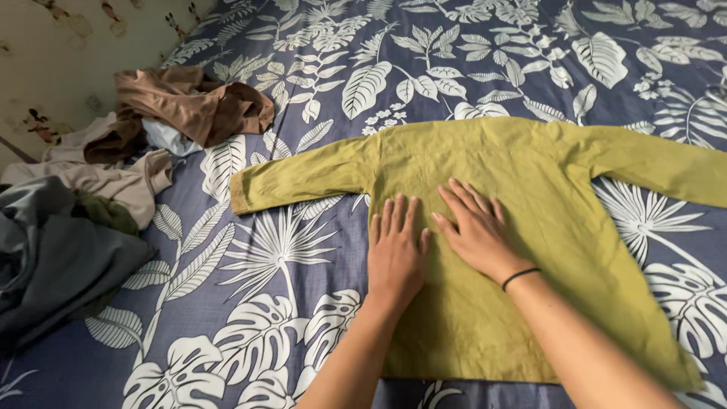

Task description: The person irons a long-sleeved olive-green shirt laid flat on a bed. They use a purple and white iron to smooth the sleeves and body of the shirt, frequently adjusting the fabric with their hands to remove wrinkles.

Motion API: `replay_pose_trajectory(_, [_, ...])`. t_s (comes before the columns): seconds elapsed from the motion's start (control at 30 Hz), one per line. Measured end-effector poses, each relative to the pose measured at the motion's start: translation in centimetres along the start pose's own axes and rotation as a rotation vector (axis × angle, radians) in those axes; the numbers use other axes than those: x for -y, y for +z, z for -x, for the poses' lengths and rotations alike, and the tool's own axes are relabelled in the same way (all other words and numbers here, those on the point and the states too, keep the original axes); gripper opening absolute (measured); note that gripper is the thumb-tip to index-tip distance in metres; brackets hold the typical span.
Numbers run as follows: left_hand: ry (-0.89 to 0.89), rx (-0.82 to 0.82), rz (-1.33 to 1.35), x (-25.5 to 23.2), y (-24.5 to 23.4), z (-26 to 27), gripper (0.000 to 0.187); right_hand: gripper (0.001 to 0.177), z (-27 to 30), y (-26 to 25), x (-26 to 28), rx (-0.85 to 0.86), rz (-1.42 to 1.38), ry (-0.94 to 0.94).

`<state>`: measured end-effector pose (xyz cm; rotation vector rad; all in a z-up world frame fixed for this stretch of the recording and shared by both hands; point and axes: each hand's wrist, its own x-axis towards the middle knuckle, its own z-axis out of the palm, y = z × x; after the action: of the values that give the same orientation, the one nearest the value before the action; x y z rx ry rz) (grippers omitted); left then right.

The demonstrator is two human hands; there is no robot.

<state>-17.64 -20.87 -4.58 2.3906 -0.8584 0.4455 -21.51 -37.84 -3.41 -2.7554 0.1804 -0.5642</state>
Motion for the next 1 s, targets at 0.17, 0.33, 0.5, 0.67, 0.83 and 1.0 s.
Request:
replay_pose_trajectory(0.17, [-0.003,-0.051,-0.038,-0.3,-0.5,0.0,0.061,0.064,1.4,-1.7,-4.8,-0.026,0.122,-0.009])
replay_pose_trajectory(0.33, [-0.006,-0.079,-0.082,-0.7,-0.7,0.5,0.059,0.063,3.9,-4.3,-10.1,-0.086,0.173,0.013])
replay_pose_trajectory(0.5, [-0.009,-0.086,-0.101,-0.9,-0.6,0.5,0.059,0.062,5.7,-6.0,-12.4,-0.125,0.173,-0.028])
replay_pose_trajectory(0.67, [-0.007,-0.076,-0.111,-0.9,-0.7,0.5,0.059,0.061,6.4,-6.0,-12.2,-0.132,0.180,-0.031])
replay_pose_trajectory(0.83, [-0.004,-0.073,-0.129,-1.0,-0.7,0.5,0.059,0.062,6.4,-6.1,-12.3,-0.109,0.163,-0.023])
replay_pose_trajectory(1.0, [-0.018,-0.065,-0.142,-1.0,-0.5,0.5,0.060,0.062,6.6,-7.1,-11.8,-0.082,0.135,-0.036])
